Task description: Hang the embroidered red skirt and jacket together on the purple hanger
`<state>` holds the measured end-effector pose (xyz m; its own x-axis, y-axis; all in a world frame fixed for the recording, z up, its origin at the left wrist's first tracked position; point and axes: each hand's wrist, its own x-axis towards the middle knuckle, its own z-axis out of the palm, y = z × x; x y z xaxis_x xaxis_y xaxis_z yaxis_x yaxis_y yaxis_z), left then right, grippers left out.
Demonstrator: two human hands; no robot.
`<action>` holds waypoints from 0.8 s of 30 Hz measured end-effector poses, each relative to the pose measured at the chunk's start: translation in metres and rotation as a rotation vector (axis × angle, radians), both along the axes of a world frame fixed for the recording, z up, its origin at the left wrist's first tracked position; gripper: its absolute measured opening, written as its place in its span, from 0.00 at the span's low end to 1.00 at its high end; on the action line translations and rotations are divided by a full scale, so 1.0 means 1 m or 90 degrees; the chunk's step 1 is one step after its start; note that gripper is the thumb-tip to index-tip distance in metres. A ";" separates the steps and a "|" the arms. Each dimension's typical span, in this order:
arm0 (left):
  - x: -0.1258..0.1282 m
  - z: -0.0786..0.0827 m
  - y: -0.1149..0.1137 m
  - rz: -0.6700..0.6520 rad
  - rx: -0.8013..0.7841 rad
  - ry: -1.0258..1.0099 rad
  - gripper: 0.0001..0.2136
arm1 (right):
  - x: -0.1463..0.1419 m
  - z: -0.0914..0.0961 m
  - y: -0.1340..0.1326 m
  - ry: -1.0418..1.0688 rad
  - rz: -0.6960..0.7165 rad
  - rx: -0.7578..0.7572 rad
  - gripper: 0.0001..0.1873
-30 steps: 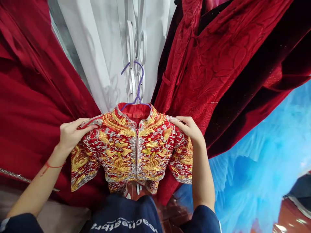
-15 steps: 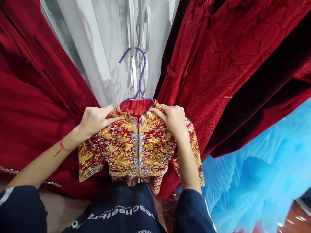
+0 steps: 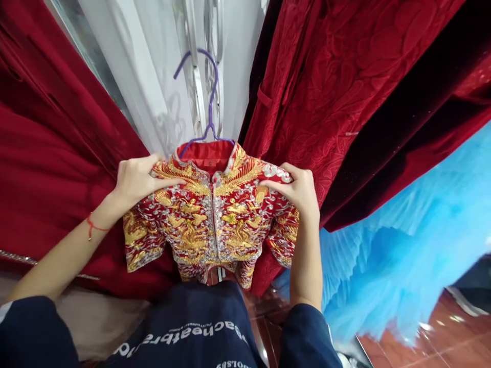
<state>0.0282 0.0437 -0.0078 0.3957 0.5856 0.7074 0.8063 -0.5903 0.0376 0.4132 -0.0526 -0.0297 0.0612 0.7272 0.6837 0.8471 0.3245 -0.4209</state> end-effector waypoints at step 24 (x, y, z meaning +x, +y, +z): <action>-0.008 -0.243 -0.088 0.187 -0.015 -0.424 0.34 | -0.044 -0.206 -0.097 0.077 0.008 -0.086 0.18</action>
